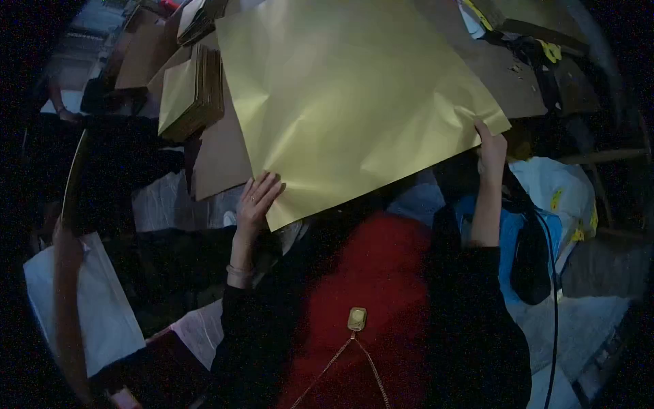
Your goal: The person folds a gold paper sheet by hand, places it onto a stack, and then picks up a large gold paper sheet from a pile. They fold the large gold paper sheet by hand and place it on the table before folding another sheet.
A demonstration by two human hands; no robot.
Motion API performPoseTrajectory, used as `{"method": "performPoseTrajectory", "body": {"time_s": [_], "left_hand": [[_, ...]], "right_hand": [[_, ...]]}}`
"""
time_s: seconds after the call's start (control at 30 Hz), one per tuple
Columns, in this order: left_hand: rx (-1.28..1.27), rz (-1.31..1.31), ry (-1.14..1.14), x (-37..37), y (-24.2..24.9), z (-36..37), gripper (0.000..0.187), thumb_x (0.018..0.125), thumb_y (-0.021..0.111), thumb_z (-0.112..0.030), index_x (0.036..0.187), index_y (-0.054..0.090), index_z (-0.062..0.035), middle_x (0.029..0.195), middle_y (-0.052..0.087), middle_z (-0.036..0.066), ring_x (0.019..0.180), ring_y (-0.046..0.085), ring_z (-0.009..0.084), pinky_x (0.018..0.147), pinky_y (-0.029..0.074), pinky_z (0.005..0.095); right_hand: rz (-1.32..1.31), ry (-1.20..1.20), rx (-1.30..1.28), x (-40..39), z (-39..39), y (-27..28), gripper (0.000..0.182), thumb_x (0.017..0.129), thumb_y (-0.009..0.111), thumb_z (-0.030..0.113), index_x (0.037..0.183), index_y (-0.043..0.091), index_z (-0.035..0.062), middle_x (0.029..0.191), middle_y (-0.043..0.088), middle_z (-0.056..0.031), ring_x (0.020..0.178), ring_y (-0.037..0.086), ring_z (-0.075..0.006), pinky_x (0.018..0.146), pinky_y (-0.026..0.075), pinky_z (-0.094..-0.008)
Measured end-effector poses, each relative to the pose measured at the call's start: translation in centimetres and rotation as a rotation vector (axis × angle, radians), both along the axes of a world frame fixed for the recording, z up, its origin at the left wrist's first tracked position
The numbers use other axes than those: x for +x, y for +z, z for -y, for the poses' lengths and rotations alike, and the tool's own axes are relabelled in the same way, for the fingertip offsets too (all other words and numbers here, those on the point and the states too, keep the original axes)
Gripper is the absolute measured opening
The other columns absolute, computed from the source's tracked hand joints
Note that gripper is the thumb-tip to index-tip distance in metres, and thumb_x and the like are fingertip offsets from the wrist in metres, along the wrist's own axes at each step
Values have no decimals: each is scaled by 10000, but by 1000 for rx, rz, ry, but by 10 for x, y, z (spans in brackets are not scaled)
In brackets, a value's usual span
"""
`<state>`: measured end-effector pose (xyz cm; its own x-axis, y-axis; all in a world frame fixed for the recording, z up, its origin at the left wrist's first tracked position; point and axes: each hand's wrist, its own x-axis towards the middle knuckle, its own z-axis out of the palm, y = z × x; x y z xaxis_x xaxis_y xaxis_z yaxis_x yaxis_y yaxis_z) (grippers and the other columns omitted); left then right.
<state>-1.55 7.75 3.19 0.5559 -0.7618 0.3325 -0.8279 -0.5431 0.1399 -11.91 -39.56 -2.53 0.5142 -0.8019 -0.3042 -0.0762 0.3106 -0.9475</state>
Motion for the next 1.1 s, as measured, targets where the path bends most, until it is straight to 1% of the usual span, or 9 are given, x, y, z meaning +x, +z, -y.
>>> {"method": "performPoseTrajectory", "body": {"time_s": [0.07, 0.13, 0.2, 0.33, 0.47, 0.53, 0.7, 1.03, 1.1], "left_hand": [[-12, -1, 12, 0, -11, 0, 375, 808, 608, -90, 1177, 599, -152, 1266, 553, 50, 1183, 520, 243, 981, 410, 427], [-58, -27, 49, -3, -24, 5, 421, 809, 600, -74, 1216, 567, -174, 1287, 537, 44, 1189, 514, 247, 982, 412, 435], [-45, -41, 93, 2, -30, 6, 419, 811, 593, -69, 1214, 571, -182, 1290, 536, 44, 1192, 512, 245, 984, 409, 436], [-75, -106, 143, 7, -25, 8, 407, 825, 556, -74, 1210, 583, -203, 1297, 534, 24, 1215, 494, 224, 1005, 387, 437], [-41, -122, 163, 11, -23, 3, 381, 846, 519, -103, 1209, 589, -196, 1294, 540, 16, 1226, 485, 216, 1017, 372, 435], [-26, -131, 170, 13, -23, 3, 373, 838, 539, -112, 1200, 593, -184, 1283, 548, 24, 1224, 487, 219, 1008, 377, 431], [-72, -129, 150, 18, -21, 15, 389, 792, 609, -121, 1178, 604, -174, 1274, 555, 22, 1221, 491, 217, 998, 381, 427], [2, -300, 104, 29, -5, 11, 353, 842, 467, -81, 1152, 627, -140, 1251, 572, 53, 1213, 499, 242, 1033, 347, 453], [2, -298, 89, 28, -2, 14, 350, 843, 469, -81, 1151, 626, -134, 1250, 572, 61, 1213, 498, 250, 1030, 348, 460]], "right_hand": [[48, -129, 57, 1, 3, -8, 366, 847, 662, 197, 1090, 572, -62, 1025, 592, -98, 975, 553, -231, 829, 431, -317], [-106, 234, -240, -14, 17, -20, 359, 849, 660, 203, 1078, 569, -58, 954, 598, -85, 863, 575, -187, 739, 462, -314], [64, -172, 43, 6, 5, -8, 344, 840, 670, 232, 1023, 577, -43, 802, 588, -49, 591, 539, -126, 516, 440, -276], [-95, -94, -26, 21, -11, 9, 336, 856, 644, 287, 967, 590, -25, 708, 547, -23, 369, 394, -104, 326, 280, -233], [-114, -74, -4, 29, -7, 3, 318, 867, 632, 271, 985, 598, -22, 764, 586, -33, 435, 453, -100, 385, 347, -239], [-13, -6, -40, 24, 5, -13, 336, 861, 641, 245, 1033, 592, -39, 849, 609, -58, 629, 559, -125, 551, 444, -259], [55, -4, -89, 25, -1, -7, 374, 855, 647, 202, 1092, 567, -77, 1064, 597, -125, 944, 570, -203, 822, 446, -317], [-57, 86, -267, 14, 17, 10, 423, 850, 652, 244, 1138, 568, -54, 996, 611, -85, 865, 561, -180, 743, 454, -318], [-346, 159, -322, 13, 20, 21, 428, 844, 647, 292, 1125, 585, -25, 998, 613, -87, 873, 560, -166, 740, 461, -317]]}}
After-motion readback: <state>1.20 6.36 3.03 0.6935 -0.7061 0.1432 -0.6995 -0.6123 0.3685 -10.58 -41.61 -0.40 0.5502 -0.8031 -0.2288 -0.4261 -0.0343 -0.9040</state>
